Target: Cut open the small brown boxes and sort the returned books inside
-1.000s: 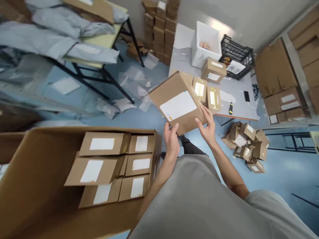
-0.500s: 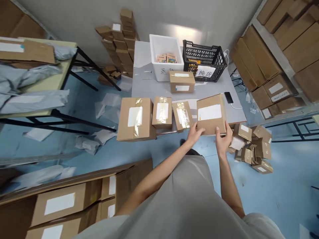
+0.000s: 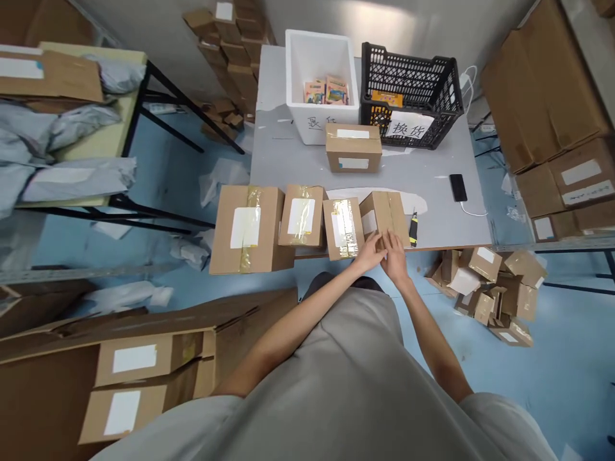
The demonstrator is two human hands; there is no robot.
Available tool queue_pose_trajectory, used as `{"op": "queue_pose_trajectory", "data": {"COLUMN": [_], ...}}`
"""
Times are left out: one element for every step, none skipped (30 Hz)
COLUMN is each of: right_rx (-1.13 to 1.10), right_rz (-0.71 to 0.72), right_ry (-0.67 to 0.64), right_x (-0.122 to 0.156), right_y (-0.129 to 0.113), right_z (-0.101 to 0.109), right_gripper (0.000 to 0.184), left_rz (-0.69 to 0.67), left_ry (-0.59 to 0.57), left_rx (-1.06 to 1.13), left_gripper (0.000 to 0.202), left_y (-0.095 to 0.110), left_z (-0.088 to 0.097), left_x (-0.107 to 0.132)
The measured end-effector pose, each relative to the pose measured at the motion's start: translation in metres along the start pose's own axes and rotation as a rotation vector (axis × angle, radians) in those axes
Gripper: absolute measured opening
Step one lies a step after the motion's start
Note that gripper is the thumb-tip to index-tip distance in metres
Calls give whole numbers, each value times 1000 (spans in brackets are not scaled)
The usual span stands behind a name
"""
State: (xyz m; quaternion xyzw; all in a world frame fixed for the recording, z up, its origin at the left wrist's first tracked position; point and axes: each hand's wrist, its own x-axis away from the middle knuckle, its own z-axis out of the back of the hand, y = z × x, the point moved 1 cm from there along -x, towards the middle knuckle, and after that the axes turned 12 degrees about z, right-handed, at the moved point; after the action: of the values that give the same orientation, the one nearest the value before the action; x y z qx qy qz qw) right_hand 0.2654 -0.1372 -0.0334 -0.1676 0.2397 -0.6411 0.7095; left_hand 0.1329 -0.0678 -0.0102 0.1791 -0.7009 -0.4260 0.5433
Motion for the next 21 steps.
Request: {"op": "queue_pose_trajectory", "data": {"right_rx": [-19,-42,-66,-86,-96,-90,-66,-29,16,60,99,129,151,166,177,187,195,202,207,210,211], "right_rz": [24,47,67,79,77,57,21,-21,-52,-56,-27,32,107,175,219,233,223,198,169,142,120], "right_ry": [-42,-63,-65,-51,-23,17,65,110,132,118,66,-17,-114,-207,-280,-326,-351,-361,-363,-363,-361], "right_x": [2,5,7,8,9,8,6,3,1,-2,-5,-8,-10,-13,-17,-21,-25,-30,-35,-39,-42], "right_y": [-4,-6,-6,-5,-1,5,11,16,19,20,18,12,5,-3,-10,-17,-22,-26,-28,-30,-31], "right_z": [-8,-14,-18,-19,-17,-14,-11,-7,-4,-4,-4,-7,-12,-17,-23,-28,-33,-37,-41,-44,-46], "right_gripper": [59,58,56,54,53,54,57,64,74,85,96,104,108,108,106,104,101,99,98,97,96], "left_rz": [-12,-27,-53,-91,-123,-139,-139,-129,-110,-72,-19,45,103,152,202,249,293,330,356,362,351], "left_ry": [7,30,103,198,305,426,556,685,804,907,1010,1087,1119,1131,1106,1053,988,915,848,796,761], "left_rx": [16,44,70,70,56,41,29,15,3,-11,-39,-96,-166,-218,-260,-283,-289,-283,-275,-260,-240], "left_gripper": [47,36,26,16,10,8,7,7,8,9,11,13,16,22,34,46,54,58,57,54,51], "left_y": [1,2,3,5,6,6,5,3,0,-4,-9,-14,-20,-26,-31,-36,-41,-45,-49,-52,-54], "left_z": [13,32,56,85,118,153,190,225,259,289,316,339,357,371,382,390,396,399,401,402,402], "left_x": [5,12,19,28,37,47,57,67,76,83,90,96,100,102,103,103,102,101,99,97,96]}}
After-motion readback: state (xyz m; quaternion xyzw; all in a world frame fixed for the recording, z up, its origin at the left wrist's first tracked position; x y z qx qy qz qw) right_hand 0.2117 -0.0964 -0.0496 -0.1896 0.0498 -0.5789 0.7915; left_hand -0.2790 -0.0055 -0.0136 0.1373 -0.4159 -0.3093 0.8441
